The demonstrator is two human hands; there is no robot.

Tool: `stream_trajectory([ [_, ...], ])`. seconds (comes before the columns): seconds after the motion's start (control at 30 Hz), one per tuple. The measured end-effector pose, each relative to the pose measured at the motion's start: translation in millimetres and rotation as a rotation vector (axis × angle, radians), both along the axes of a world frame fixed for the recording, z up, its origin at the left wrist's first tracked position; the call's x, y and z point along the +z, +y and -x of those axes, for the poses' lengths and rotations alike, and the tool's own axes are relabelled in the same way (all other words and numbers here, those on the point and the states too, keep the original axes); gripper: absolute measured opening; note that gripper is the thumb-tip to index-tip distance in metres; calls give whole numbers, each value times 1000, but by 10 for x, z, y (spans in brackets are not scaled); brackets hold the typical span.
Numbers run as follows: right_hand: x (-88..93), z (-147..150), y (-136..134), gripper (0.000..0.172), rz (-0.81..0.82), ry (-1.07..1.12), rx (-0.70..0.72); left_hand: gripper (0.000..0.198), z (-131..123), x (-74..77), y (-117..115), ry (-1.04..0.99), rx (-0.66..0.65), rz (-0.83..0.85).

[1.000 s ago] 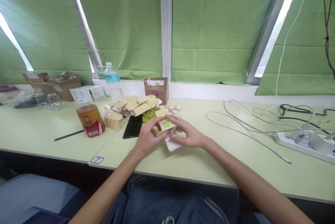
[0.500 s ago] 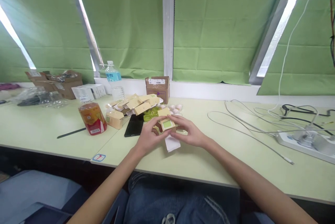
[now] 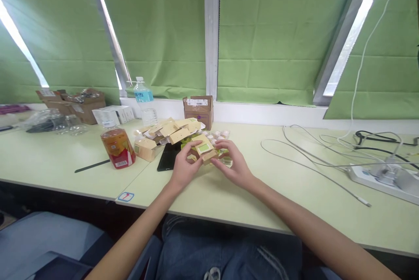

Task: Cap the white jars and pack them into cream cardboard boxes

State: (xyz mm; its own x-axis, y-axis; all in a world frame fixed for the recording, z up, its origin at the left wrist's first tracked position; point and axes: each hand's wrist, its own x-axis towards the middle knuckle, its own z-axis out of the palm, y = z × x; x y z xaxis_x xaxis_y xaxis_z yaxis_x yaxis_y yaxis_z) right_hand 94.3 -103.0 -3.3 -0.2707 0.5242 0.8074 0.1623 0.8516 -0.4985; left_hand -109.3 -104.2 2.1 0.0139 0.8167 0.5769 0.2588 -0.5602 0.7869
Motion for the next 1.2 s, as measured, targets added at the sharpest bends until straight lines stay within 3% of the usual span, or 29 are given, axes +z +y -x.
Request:
stream_trajectory([
  [0.17, 33, -11, -36, 31, 14, 27, 19, 48, -34, 16, -32, 50, -13, 0],
  [0.27, 35, -19, -41, 23, -140, -32, -34, 49, -44, 21, -34, -2, -30, 31],
  [0.43, -30, -41, 9, 32, -331, -115, -114, 52, -21, -21, 0, -45, -52, 93],
  [0.8, -41, -62, 43, 22, -336, -174, -227, 52, -47, 0, -52, -68, -154, 46],
  [1.2, -28, -57, 29, 19, -395, -237, -262, 52, -27, -49, -2, -68, -114, 31],
])
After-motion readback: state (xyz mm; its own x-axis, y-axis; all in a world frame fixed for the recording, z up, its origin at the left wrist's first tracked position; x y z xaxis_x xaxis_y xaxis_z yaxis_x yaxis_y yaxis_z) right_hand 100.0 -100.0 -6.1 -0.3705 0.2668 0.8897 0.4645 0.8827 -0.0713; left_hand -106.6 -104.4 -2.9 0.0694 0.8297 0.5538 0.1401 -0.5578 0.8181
